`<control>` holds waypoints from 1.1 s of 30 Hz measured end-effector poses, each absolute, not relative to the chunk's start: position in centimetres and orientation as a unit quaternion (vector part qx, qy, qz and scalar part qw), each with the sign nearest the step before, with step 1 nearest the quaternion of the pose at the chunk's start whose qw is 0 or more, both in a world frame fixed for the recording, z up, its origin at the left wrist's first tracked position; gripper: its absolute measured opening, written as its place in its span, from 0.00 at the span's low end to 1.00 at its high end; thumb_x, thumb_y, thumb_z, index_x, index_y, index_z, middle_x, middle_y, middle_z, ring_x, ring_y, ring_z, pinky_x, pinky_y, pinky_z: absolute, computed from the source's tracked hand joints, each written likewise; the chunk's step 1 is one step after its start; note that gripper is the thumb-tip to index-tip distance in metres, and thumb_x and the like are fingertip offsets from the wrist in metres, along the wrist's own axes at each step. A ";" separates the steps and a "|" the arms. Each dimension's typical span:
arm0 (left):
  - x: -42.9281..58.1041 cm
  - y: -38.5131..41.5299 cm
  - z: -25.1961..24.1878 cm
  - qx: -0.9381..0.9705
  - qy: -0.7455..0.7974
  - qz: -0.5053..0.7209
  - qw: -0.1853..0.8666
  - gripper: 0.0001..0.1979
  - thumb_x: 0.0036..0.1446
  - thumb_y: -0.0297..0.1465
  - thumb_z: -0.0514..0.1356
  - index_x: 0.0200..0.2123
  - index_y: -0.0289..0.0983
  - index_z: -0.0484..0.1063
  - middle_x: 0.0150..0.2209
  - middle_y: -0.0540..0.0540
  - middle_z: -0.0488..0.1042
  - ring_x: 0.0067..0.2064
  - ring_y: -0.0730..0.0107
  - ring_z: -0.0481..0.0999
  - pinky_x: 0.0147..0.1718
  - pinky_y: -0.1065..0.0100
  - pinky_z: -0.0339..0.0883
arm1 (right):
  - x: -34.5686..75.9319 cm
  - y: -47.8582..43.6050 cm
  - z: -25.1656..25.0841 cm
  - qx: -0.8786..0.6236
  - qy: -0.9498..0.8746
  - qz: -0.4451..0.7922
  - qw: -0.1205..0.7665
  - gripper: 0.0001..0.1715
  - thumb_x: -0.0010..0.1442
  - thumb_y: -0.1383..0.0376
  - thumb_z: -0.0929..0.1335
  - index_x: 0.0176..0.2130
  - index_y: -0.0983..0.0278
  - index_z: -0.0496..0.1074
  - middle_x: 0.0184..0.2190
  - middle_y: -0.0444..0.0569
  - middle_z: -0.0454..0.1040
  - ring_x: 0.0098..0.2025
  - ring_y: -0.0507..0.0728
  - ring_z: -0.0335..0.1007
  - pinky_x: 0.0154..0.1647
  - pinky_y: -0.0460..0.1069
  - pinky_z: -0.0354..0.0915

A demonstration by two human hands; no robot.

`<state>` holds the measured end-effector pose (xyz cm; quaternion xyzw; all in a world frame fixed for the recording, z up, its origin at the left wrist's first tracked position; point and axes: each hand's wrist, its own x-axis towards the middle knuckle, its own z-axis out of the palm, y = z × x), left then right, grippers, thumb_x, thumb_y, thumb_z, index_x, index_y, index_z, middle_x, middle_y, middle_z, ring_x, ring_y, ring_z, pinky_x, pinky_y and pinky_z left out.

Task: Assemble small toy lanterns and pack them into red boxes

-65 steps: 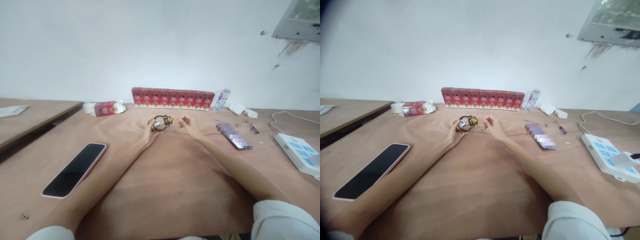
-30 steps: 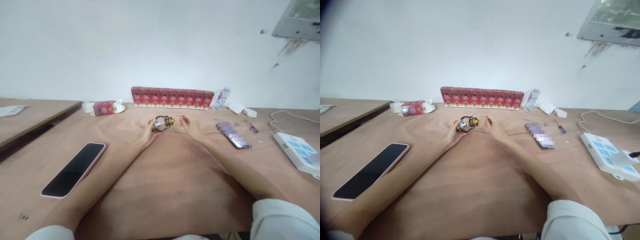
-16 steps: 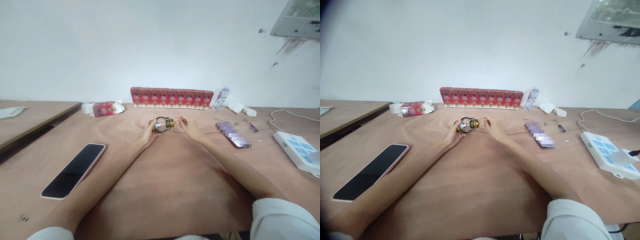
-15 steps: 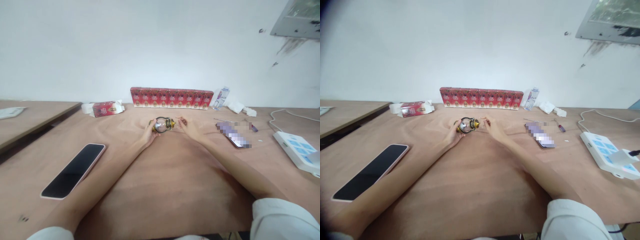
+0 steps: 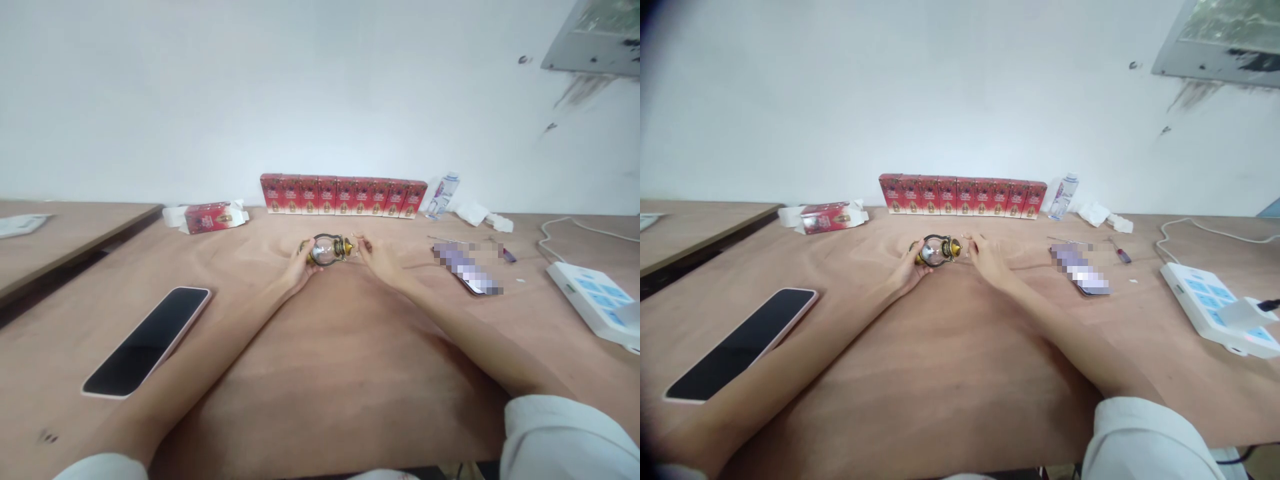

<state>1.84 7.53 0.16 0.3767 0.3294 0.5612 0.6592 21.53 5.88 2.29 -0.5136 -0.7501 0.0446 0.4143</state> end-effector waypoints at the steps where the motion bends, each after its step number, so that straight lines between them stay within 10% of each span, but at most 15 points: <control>1: 1.9 7.5 0.2 0.377 0.330 0.561 0.659 0.14 0.49 0.37 0.65 0.36 0.37 0.68 0.28 0.51 0.72 0.25 0.75 0.73 0.17 0.78 0.66 | 21.5 5.9 2.2 -0.516 -0.748 0.053 0.414 0.18 0.60 0.66 0.59 0.46 0.65 0.72 0.34 0.53 0.77 0.31 0.56 0.72 0.35 0.49 0.65; 11: 2.0 7.2 0.0 0.396 0.315 0.576 0.642 0.21 0.41 0.41 0.69 0.35 0.37 0.66 0.29 0.51 0.70 0.26 0.76 0.71 0.18 0.77 0.64 | 21.9 7.3 1.6 -0.522 -0.705 0.210 0.432 0.14 0.55 0.67 0.61 0.40 0.66 0.70 0.21 0.42 0.70 0.22 0.51 0.66 0.27 0.46 0.63; 20: 2.8 7.6 -0.3 0.507 0.365 0.593 0.508 0.24 0.35 0.40 0.70 0.31 0.36 0.64 0.27 0.55 0.67 0.29 0.79 0.67 0.30 0.75 0.62 | 23.7 6.6 5.5 -0.535 -0.700 0.026 0.472 0.11 0.57 0.63 0.63 0.29 0.65 0.72 0.25 0.48 0.74 0.27 0.54 0.70 0.31 0.49 0.64; 29: 2.6 7.2 -0.1 0.527 0.386 0.589 0.475 0.24 0.35 0.43 0.69 0.28 0.36 0.63 0.26 0.54 0.66 0.29 0.77 0.65 0.32 0.72 0.60 | 20.1 3.4 4.2 -0.289 -0.858 -0.126 0.406 0.14 0.61 0.62 0.62 0.44 0.64 0.70 0.41 0.55 0.73 0.45 0.59 0.69 0.47 0.54 0.66; 33: 3.0 6.6 0.1 0.542 0.359 0.579 0.492 0.24 0.37 0.45 0.68 0.30 0.36 0.63 0.27 0.54 0.66 0.30 0.77 0.66 0.32 0.73 0.60 | 19.9 4.1 3.5 -0.385 -0.766 -0.050 0.512 0.35 0.56 0.55 0.67 0.59 0.60 0.55 0.52 0.57 0.63 0.57 0.63 0.59 0.57 0.62 0.58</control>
